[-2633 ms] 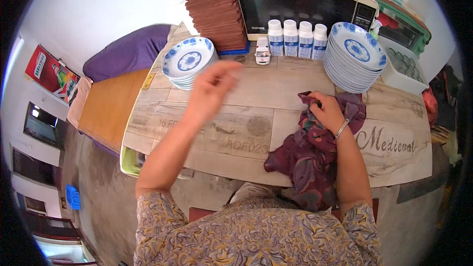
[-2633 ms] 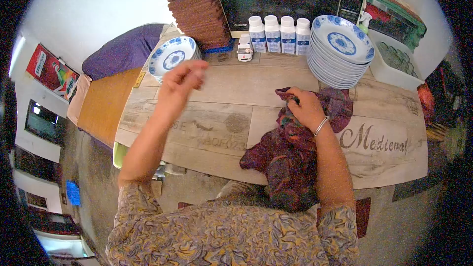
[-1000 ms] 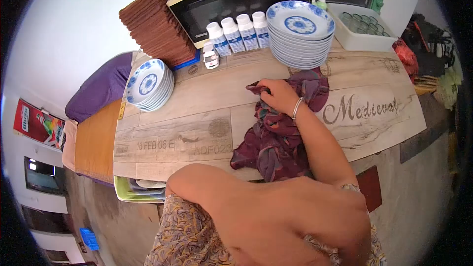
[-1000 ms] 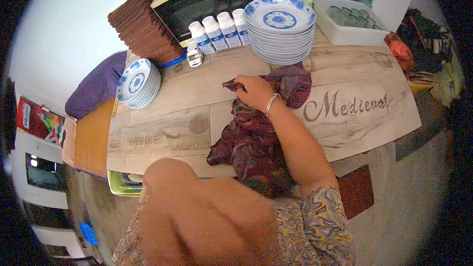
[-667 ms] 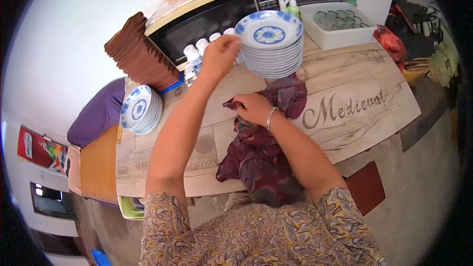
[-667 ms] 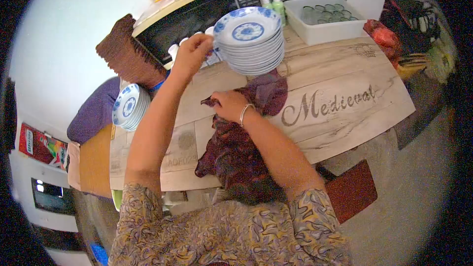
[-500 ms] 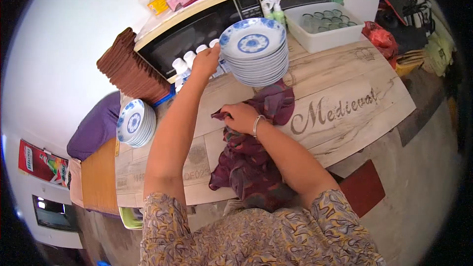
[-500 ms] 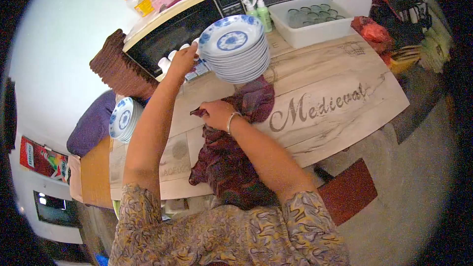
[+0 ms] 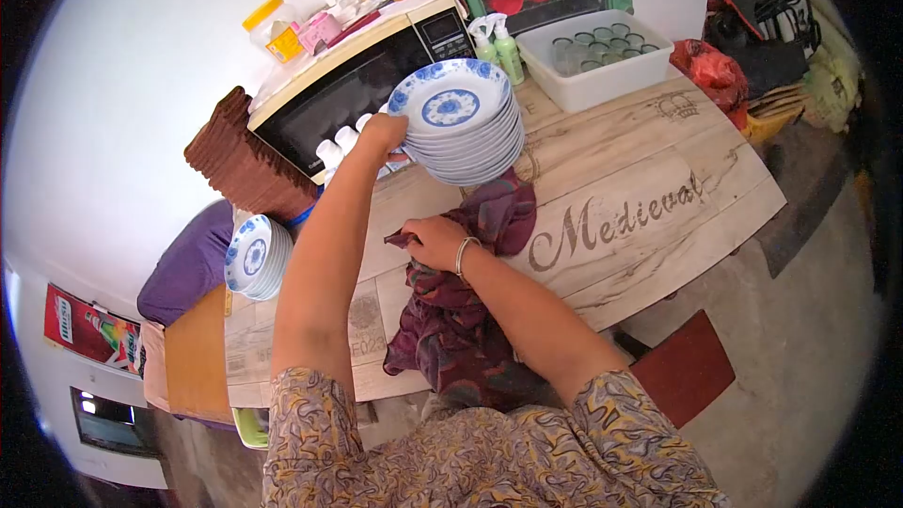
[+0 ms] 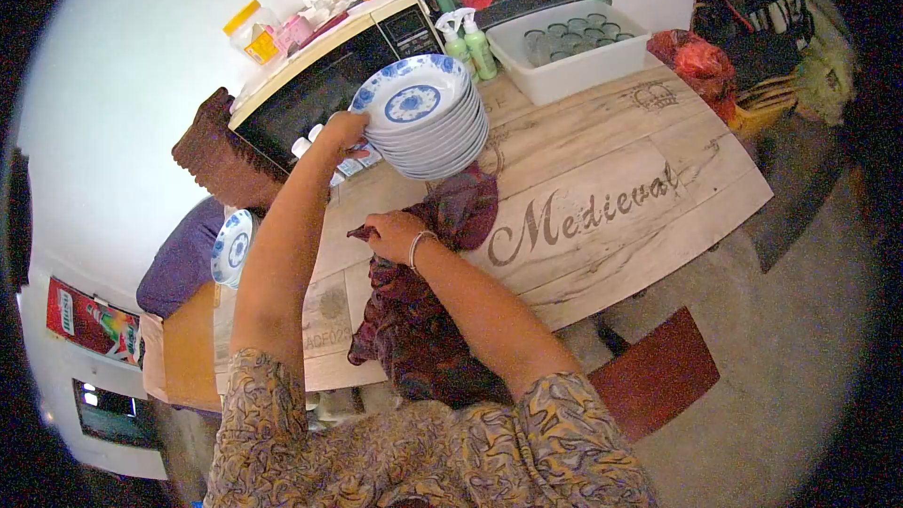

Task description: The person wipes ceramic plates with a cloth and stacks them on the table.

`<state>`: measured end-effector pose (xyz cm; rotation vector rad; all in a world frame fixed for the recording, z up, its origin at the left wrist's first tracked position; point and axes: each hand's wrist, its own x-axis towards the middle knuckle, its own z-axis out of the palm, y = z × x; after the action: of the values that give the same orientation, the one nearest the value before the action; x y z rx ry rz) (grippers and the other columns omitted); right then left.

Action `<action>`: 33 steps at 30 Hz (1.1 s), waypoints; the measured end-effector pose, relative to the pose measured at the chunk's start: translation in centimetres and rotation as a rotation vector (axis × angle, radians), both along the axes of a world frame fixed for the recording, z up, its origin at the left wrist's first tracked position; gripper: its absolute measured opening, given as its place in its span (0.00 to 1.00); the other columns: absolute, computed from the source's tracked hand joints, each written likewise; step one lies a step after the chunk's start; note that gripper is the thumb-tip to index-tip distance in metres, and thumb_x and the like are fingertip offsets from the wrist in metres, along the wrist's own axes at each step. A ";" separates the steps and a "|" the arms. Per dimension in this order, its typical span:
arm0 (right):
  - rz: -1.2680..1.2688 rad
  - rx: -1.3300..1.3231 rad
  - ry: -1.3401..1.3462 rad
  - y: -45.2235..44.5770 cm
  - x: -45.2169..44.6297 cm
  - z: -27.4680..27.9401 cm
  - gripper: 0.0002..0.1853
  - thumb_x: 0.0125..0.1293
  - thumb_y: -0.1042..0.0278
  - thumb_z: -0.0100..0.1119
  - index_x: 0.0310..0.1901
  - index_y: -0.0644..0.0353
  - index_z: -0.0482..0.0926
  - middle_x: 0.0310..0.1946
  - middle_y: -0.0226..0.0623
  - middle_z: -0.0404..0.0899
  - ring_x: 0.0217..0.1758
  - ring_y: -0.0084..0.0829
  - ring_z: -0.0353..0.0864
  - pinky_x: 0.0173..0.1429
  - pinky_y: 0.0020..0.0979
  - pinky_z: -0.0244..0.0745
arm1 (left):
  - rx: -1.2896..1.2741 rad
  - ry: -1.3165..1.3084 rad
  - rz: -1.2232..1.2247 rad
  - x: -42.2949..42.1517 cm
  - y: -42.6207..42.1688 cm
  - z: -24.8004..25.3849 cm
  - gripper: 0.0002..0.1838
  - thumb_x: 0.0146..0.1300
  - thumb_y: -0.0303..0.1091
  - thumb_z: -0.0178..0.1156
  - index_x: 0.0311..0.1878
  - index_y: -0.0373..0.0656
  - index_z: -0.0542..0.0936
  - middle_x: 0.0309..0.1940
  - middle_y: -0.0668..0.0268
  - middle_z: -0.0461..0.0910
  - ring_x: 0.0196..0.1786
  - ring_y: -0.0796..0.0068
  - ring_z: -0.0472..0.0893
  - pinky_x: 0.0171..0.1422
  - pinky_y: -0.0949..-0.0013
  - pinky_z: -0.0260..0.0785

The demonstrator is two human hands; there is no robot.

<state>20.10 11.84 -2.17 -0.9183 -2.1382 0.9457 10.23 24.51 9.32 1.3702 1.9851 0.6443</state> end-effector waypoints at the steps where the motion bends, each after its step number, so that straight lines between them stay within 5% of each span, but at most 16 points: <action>1: 0.000 0.000 0.014 0.0 0.1 0.2 0.14 0.53 0.65 0.50 0.41 0.60 0.76 0.35 0.46 0.78 0.40 0.45 0.77 0.46 0.39 0.70 | 0.021 0.010 0.005 0.0 -0.1 0.0 0.16 0.58 0.39 0.50 0.44 0.38 0.75 0.35 0.63 0.75 0.35 0.69 0.75 0.30 0.64 0.76; 5: 0.007 -0.020 0.009 -0.3 0.5 0.5 0.14 0.53 0.65 0.50 0.41 0.59 0.76 0.36 0.46 0.78 0.40 0.45 0.77 0.47 0.40 0.70 | 0.165 0.111 -0.043 -0.3 -0.4 0.9 0.19 0.54 0.36 0.48 0.44 0.31 0.74 0.41 0.50 0.77 0.37 0.60 0.80 0.29 0.61 0.77; 10: 0.002 -0.014 0.011 -0.2 0.4 0.4 0.14 0.52 0.66 0.50 0.41 0.59 0.76 0.35 0.47 0.78 0.40 0.45 0.77 0.47 0.40 0.70 | 0.246 0.187 -0.081 -0.7 -0.3 2.8 0.19 0.56 0.36 0.46 0.45 0.32 0.73 0.37 0.50 0.77 0.35 0.63 0.80 0.27 0.63 0.76; 14: -0.004 -0.003 0.050 0.0 0.1 -0.2 0.11 0.54 0.63 0.52 0.36 0.58 0.77 0.34 0.46 0.79 0.39 0.45 0.78 0.46 0.40 0.71 | 0.245 -0.212 -0.083 0.0 -2.1 4.2 0.17 0.62 0.38 0.44 0.54 0.46 0.69 0.39 0.61 0.76 0.40 0.67 0.77 0.35 0.62 0.75; 17: 0.010 -0.027 0.046 0.0 0.4 0.2 0.11 0.54 0.63 0.53 0.36 0.58 0.77 0.34 0.46 0.79 0.39 0.45 0.78 0.45 0.40 0.71 | 0.368 -0.419 -0.078 0.1 -4.7 4.2 0.17 0.63 0.38 0.44 0.55 0.46 0.67 0.43 0.61 0.75 0.42 0.70 0.77 0.40 0.59 0.73; 20: 0.010 -0.006 0.053 0.5 0.2 -0.4 0.11 0.53 0.64 0.53 0.37 0.58 0.77 0.34 0.46 0.79 0.39 0.45 0.78 0.45 0.39 0.71 | 0.501 -0.434 -0.010 -1.2 -9.5 4.9 0.19 0.65 0.38 0.45 0.55 0.39 0.66 0.46 0.64 0.74 0.43 0.76 0.76 0.39 0.66 0.73; 22: 0.006 -0.008 0.053 1.0 0.0 -0.9 0.13 0.52 0.64 0.53 0.39 0.58 0.77 0.34 0.46 0.79 0.40 0.44 0.78 0.46 0.38 0.71 | 0.675 -0.687 -0.139 -5.8 -10.6 2.2 0.20 0.66 0.39 0.45 0.57 0.40 0.65 0.47 0.65 0.73 0.47 0.76 0.74 0.47 0.69 0.69; 27: -0.227 -0.149 0.545 4.0 -0.4 -3.7 0.17 0.53 0.68 0.51 0.45 0.63 0.76 0.33 0.46 0.79 0.37 0.37 0.79 0.43 0.35 0.71 | 0.701 -0.899 0.125 -9.7 -19.8 -1.2 0.20 0.66 0.40 0.45 0.56 0.36 0.66 0.49 0.63 0.72 0.49 0.73 0.73 0.54 0.70 0.65; 31: -0.230 -0.651 1.191 2.7 2.7 0.9 0.13 0.56 0.74 0.46 0.41 0.65 0.77 0.31 0.34 0.77 0.34 0.25 0.74 0.40 0.26 0.70 | 0.812 -0.688 0.162 -11.8 -22.6 -5.1 0.20 0.67 0.40 0.44 0.54 0.35 0.68 0.47 0.63 0.72 0.47 0.74 0.71 0.53 0.71 0.63; 33: -0.097 -0.641 1.228 0.8 3.3 4.3 0.13 0.56 0.74 0.47 0.42 0.65 0.76 0.31 0.32 0.77 0.34 0.22 0.74 0.40 0.24 0.69 | 0.860 -0.500 0.202 -10.8 -23.5 -5.4 0.19 0.67 0.41 0.44 0.52 0.35 0.69 0.45 0.64 0.72 0.46 0.76 0.71 0.52 0.72 0.62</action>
<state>23.42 12.66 2.14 -0.4439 -0.7518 1.6100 -0.53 1.05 3.88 1.2555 1.4734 1.8809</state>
